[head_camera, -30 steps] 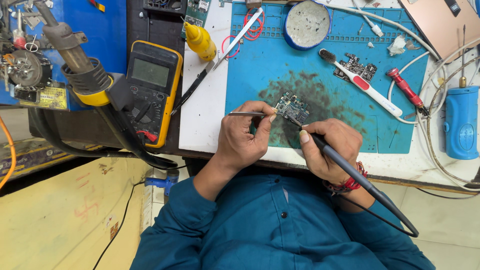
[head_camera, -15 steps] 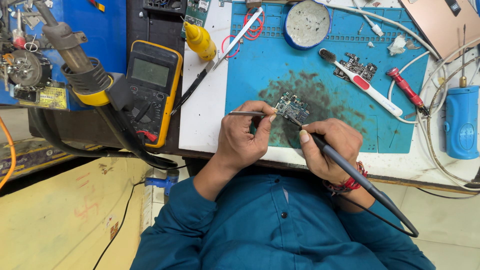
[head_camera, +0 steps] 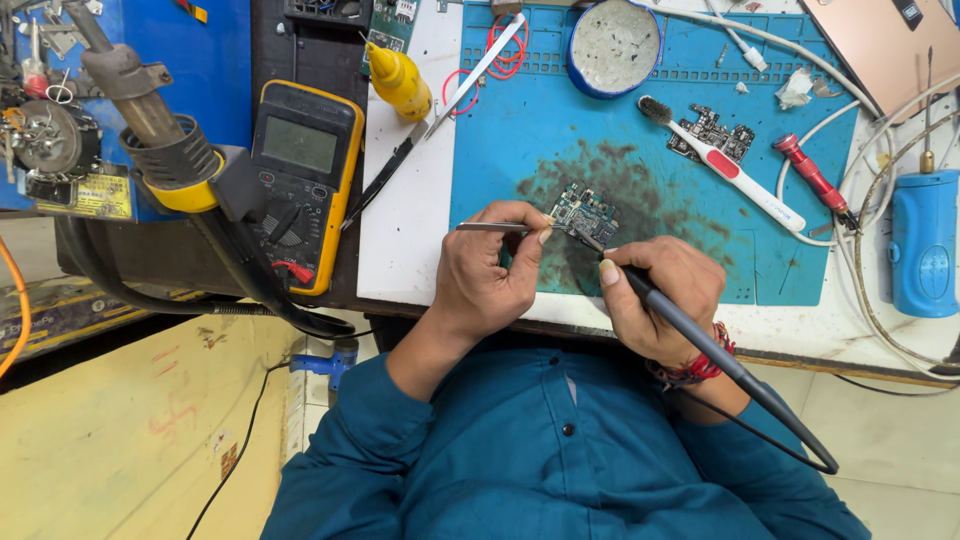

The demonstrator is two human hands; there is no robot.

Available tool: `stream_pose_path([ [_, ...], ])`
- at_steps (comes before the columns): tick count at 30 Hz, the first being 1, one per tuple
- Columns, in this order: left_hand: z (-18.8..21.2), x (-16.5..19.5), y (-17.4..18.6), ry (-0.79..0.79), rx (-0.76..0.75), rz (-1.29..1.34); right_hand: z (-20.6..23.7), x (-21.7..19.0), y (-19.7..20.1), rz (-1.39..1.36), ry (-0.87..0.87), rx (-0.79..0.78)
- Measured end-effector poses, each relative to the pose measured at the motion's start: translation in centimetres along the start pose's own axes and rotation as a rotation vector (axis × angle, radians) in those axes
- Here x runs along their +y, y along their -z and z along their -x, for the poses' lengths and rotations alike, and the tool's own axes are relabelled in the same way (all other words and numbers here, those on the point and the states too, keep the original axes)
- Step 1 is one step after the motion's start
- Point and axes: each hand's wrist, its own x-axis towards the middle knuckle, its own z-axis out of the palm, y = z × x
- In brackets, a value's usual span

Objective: The person works on a small circuit board at an electronics repair workbench. They hold the board steady, use tweezers to position components, and solder the board with a soldering iron, dipping the iron or tweezers in flux between soldering passes.

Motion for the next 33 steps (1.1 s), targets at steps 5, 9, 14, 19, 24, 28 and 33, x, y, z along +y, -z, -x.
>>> stream_pose_path([
  [5,0.05,0.01,0.02,-0.005,0.001,-0.001,-0.03,-0.02,-0.04,0.002,0.005,0.005],
  [9,0.02,0.04,0.06,0.004,-0.004,-0.006,-0.05,-0.11,-0.04,0.000,0.000,0.006],
  [14,-0.02,0.02,0.08,0.001,-0.008,-0.003,-0.12,-0.15,-0.02,-0.005,-0.004,0.000],
  [19,-0.01,0.06,0.06,0.007,-0.011,-0.004,-0.15,-0.12,0.00,0.001,0.000,-0.004],
  [24,-0.04,0.12,0.06,-0.003,-0.006,-0.007,-0.13,-0.10,0.01,0.006,0.002,-0.006],
  [28,-0.07,0.09,0.07,-0.009,-0.005,-0.011,-0.12,-0.07,0.00,0.001,0.016,-0.001],
  [33,-0.02,0.05,0.02,-0.012,-0.005,-0.008,-0.07,-0.09,0.01,0.010,-0.004,-0.008],
])
